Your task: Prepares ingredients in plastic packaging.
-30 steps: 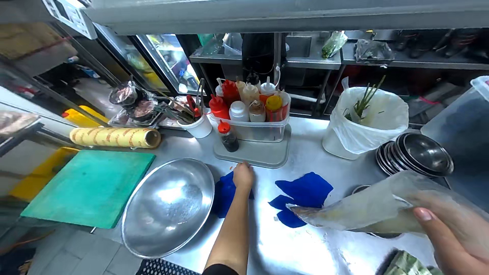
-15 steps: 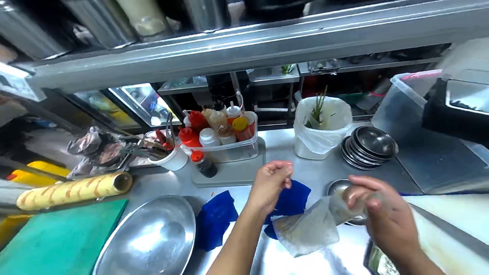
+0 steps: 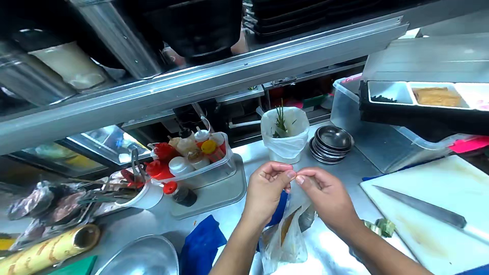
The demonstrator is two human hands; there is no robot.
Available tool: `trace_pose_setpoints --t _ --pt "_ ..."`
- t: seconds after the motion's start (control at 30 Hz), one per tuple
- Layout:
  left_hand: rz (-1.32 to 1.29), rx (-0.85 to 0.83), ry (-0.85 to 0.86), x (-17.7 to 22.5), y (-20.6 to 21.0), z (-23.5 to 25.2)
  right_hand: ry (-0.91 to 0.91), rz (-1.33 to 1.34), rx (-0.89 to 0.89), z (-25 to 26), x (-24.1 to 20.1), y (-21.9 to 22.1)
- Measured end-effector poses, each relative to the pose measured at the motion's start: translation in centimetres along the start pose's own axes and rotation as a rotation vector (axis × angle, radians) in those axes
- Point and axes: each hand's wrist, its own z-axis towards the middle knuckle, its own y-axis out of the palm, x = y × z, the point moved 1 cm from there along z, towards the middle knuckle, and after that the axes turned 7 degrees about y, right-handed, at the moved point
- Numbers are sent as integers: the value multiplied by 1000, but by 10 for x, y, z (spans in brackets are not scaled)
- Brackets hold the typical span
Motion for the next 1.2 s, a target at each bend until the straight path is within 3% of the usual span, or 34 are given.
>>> trace_pose_setpoints --t 0.2,0.37,0.53,0.63,0.77,0.87,1.03,1.2 --pt "-90 -90 34 -16 -12 -8 43 -10 30 -2 0 3" --pt "26 -167 57 -18 -17 -14 9 42 56 1 4 4" --pt "85 -120 -8 -15 -17 -15 10 66 20 2 6 4" --pt "-95 -81 -44 -20 -22 -14 12 78 29 4 7 2" --pt "-606 -87 -135 -22 -30 -16 3 43 32 7 7 1" --pt "-845 -125 -65 -19 -29 -22 -15 25 15 6 6 4" --pt "-761 -246 135 -14 -22 -25 -60 -30 -33 6 6 6" --pt "-714 -436 80 -7 -25 -28 -74 -69 -85 5 6 5"
